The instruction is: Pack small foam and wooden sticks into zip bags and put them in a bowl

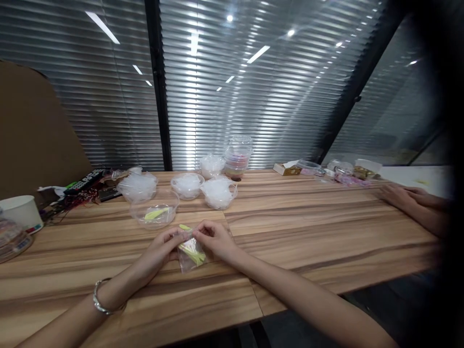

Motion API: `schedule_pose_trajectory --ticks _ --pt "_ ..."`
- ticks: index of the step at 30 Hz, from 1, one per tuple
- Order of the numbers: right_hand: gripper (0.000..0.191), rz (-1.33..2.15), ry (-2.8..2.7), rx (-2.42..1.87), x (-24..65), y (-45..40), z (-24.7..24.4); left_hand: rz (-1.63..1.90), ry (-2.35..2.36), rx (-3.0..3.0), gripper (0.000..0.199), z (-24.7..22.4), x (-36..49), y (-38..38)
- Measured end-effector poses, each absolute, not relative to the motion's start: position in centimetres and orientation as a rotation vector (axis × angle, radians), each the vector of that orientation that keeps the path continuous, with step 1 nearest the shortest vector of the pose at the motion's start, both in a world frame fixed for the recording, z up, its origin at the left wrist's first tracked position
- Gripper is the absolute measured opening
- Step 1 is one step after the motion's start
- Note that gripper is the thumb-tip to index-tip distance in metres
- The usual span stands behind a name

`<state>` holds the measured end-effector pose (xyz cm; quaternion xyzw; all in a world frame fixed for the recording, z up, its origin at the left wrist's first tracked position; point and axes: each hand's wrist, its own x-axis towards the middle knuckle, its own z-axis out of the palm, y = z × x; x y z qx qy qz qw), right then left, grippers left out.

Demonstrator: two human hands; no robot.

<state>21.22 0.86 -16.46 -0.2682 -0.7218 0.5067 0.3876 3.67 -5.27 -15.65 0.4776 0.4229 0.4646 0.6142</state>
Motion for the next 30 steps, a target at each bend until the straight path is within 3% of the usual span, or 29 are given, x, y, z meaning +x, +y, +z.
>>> schedule_pose_trajectory --ticks 30 --pt "0.023 1.291 -1.87 -0.615 21.4 0.2 -16.1 1.113 1.259 1.423 0.023 -15.3 3.5 -5.2"
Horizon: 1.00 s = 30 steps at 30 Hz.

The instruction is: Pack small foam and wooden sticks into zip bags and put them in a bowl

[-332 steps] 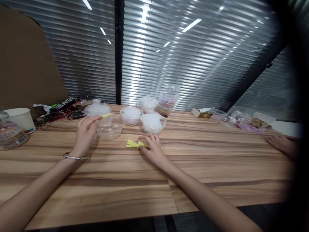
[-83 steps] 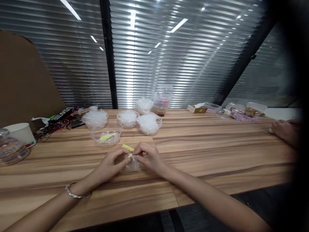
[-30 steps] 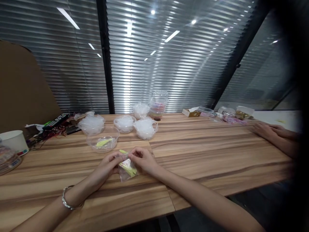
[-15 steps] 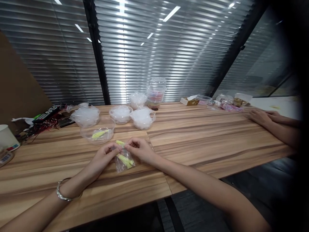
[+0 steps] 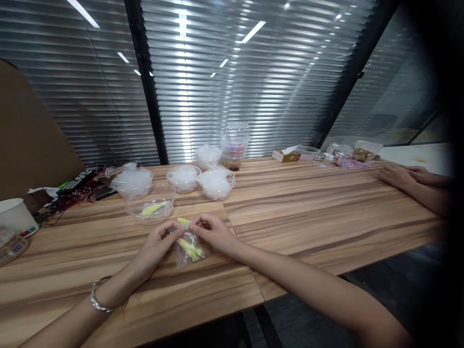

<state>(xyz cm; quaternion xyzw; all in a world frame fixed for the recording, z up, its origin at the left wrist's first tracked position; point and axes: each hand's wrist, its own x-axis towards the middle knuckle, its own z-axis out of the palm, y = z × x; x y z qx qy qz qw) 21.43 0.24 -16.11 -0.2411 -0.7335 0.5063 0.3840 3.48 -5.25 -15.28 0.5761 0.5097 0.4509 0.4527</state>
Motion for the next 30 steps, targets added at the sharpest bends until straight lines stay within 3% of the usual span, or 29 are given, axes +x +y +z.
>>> schedule_pose_trajectory --ticks 9,30 --pt "0.028 1.363 -1.942 -0.581 21.23 0.1 -16.14 1.094 1.229 1.517 0.023 -14.79 3.92 -5.38" --pt "0.025 1.386 -1.882 -0.617 21.09 0.16 -16.14 1.072 1.05 1.127 0.021 -15.32 3.69 -5.42"
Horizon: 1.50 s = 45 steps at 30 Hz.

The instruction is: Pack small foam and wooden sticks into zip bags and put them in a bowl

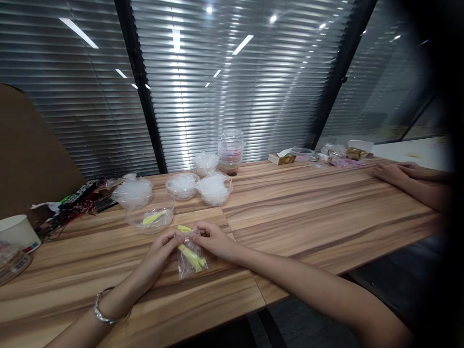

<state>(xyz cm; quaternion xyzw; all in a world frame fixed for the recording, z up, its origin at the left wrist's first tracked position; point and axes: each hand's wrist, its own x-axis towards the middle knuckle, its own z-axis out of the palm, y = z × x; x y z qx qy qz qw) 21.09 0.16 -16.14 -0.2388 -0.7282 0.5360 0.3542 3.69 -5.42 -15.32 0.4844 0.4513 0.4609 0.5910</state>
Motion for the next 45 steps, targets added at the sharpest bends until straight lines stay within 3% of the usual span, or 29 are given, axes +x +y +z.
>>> schedule_pose_trajectory --ticks 28,45 --pt "0.031 1.264 -2.058 -0.611 21.3 0.1 -16.4 1.024 1.173 1.386 0.025 -14.5 4.0 -5.7" --pt "0.034 1.526 -1.769 -0.59 21.1 0.8 -16.4 1.171 1.207 1.163 0.023 -15.6 3.3 -4.9"
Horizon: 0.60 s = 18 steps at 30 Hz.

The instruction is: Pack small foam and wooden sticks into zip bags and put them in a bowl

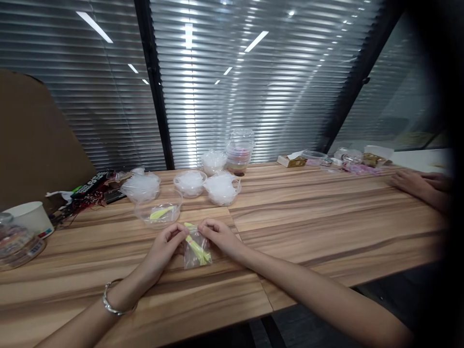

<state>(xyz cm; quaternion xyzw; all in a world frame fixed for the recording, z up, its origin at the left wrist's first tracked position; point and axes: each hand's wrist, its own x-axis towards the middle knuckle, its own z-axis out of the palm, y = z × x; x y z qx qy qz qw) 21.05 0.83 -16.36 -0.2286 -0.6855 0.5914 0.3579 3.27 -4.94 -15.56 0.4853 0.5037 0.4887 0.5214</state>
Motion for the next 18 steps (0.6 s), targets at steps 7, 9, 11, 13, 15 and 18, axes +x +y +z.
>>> schedule_pose_trajectory --ticks 7,9,11,13,15,18 --pt "0.033 1.545 -1.713 -0.609 21.1 1.3 -16.3 1.254 1.227 1.231 0.023 -16.0 2.8 -4.9" --pt "0.033 1.531 -1.717 -0.622 21.0 1.3 -16.5 1.247 1.228 1.231 0.023 -16.2 2.7 -4.8" --pt "0.033 1.51 -1.724 -0.631 21.0 1.3 -16.6 1.23 1.223 1.195 0.023 -16.5 2.7 -4.7" --pt "0.033 1.496 -1.735 -0.638 21.0 1.2 -16.5 1.208 1.196 1.141 0.023 -16.6 2.7 -4.6" --pt "0.032 1.485 -1.744 -0.64 21.1 1.0 -16.3 1.182 1.161 1.111 0.022 -16.6 2.8 -4.6" --pt "0.032 1.509 -1.746 -0.626 21.1 0.9 -16.2 1.144 1.183 1.197 0.023 -16.4 3.0 -4.7"
